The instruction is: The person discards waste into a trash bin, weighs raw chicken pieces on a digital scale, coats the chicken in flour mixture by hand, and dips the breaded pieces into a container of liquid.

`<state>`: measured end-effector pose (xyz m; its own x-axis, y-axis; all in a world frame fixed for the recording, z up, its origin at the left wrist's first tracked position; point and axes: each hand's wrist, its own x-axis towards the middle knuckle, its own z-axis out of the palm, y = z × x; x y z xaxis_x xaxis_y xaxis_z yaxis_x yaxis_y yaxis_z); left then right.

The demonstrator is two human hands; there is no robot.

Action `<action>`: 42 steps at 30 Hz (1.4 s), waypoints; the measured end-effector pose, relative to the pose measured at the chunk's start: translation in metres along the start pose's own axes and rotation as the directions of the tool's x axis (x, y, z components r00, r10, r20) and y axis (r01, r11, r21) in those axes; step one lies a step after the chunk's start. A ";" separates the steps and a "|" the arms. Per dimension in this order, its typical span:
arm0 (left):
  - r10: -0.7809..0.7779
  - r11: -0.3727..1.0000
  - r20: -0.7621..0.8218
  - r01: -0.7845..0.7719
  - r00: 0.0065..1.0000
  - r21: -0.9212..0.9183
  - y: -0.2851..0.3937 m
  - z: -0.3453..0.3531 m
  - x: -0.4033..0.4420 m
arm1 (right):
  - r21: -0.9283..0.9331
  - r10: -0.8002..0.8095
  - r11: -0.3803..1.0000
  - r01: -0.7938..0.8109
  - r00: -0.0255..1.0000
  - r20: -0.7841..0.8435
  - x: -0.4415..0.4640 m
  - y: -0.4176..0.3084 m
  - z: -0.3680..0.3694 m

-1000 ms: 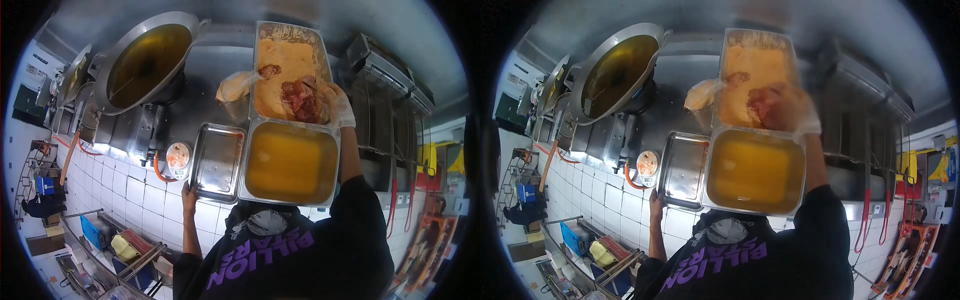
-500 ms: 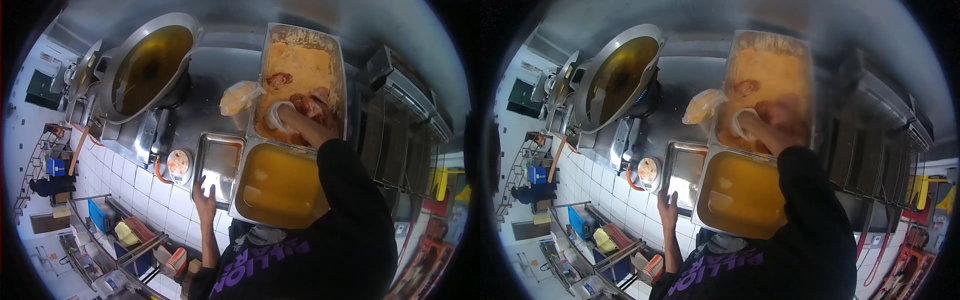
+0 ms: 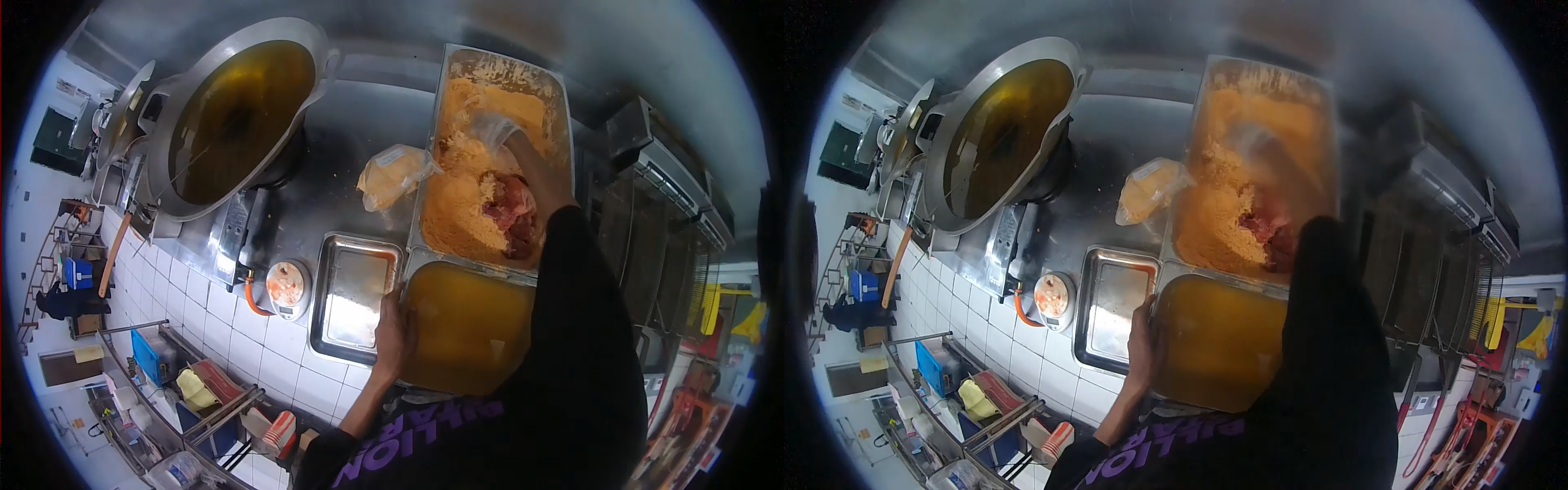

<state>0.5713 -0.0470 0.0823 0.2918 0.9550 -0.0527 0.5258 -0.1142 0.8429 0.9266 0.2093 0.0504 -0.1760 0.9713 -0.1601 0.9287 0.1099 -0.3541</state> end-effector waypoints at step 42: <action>0.114 0.986 -0.041 -0.108 0.993 0.125 -0.009 0.005 -0.003 | -0.452 -0.025 0.828 0.333 0.827 0.562 -0.150 -0.036 0.064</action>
<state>0.5699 -0.0500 0.0726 0.3167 0.9462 0.0657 0.5870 -0.2499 0.7700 0.8982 0.0465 0.0280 -0.3525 0.6813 -0.6415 0.8575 0.5097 0.0702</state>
